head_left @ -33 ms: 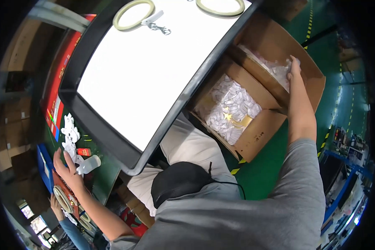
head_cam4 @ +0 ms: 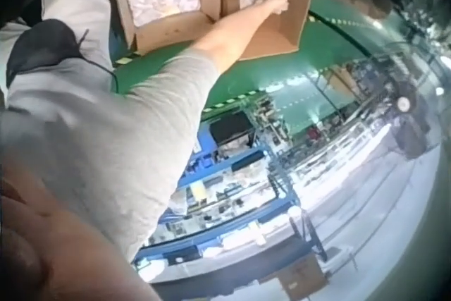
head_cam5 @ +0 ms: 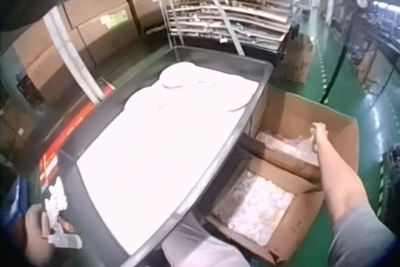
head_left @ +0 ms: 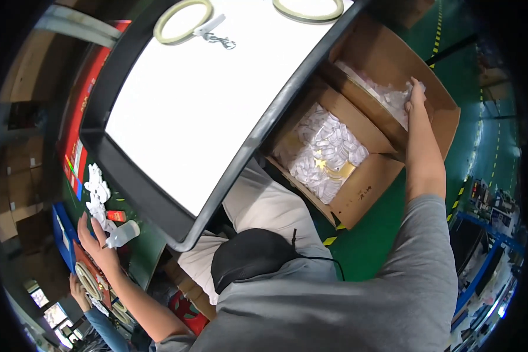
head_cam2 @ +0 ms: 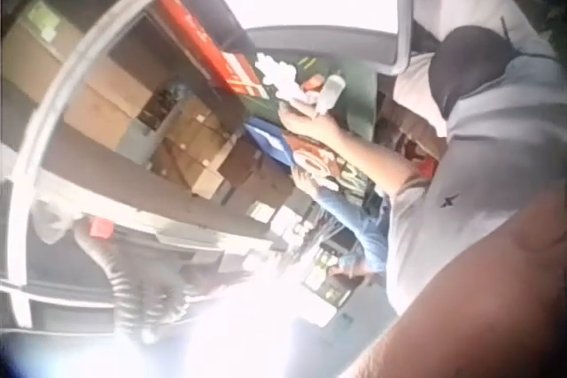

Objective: Assemble small mechanical or electronic components by applying adhesive and joining parts at a factory workstation.

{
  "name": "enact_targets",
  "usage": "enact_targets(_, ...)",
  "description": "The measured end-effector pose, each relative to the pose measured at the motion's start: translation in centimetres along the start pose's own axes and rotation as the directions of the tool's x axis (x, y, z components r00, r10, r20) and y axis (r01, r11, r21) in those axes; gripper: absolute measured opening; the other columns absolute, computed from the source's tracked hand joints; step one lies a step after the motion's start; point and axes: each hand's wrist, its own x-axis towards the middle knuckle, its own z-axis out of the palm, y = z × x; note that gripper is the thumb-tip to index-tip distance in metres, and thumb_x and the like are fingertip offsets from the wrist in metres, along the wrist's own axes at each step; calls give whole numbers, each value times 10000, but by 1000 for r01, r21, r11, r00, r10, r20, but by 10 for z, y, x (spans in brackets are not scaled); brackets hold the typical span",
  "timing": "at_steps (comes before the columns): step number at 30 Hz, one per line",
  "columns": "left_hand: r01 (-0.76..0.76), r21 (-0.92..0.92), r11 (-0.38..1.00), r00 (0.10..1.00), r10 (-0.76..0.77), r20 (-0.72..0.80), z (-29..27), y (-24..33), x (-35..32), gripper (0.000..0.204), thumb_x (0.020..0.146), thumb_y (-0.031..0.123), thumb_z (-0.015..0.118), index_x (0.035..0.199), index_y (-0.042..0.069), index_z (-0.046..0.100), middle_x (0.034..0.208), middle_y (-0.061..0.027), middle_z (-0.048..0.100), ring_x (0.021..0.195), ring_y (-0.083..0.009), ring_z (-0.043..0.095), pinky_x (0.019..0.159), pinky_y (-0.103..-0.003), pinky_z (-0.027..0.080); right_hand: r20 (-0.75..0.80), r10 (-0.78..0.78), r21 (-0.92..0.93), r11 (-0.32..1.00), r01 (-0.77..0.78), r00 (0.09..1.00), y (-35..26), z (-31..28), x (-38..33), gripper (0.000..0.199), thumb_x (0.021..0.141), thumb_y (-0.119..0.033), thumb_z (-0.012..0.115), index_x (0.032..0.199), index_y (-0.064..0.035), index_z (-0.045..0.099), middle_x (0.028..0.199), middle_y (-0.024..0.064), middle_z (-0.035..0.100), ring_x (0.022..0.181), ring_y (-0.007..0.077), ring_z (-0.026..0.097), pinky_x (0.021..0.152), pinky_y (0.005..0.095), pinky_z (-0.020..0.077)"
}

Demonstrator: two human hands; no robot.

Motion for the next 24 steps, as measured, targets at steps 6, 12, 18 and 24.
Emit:
enact_targets(6, 102, 0, 995, 979, -100, 179, 18, -4, -36, 545, 1051, 371, 450, 1446, -5, 433, 1469, -213, 426, 1356, -335, 411, 1133, -408, 307, -127, -163, -576, 815, 62, 978, 45, -21, 40, 886, 768, -391, 763, 1465, 8, 391, 1507, 197, 389, 1282, 335, 508, 1023, 458, 463)
enact_targets(12, 182, -23, 983, 969, -175, 177, 37, 10, -33, 608, 1057, 407, 423, 1479, -26, 369, 1501, -232, 384, 1399, -350, 363, 1159, -414, 273, 201, 182, -970, -100, 222, 962, 48, -19, 17, 742, 836, -423, 702, 1436, -48, 478, 1419, 119, 526, 1208, 302, 568, 995, 436, 473)
enact_targets(18, 189, -125, 974, 980, -195, -40, 28, 7, -40, 365, 968, 179, 626, 1254, -45, 584, 1195, -192, 626, 1090, -290, 603, 964, -389, 460, 280, 38, -862, -430, 269, 959, 49, -10, 17, 626, 879, -504, 599, 1296, -38, 601, 1269, 191, 621, 1178, 346, 602, 984, 442, 467)
enact_targets(24, 217, 97, 971, 974, -210, -83, 24, -3, -43, 685, 892, 536, 629, 1387, 75, 526, 1393, -305, 461, 1304, -462, 427, 1102, -490, 329, 406, -501, -898, -65, 434, 764, -37, 4, -9, 489, 880, -454, 599, 1187, -89, 703, 1191, 170, 685, 1140, 355, 624, 970, 418, 480)
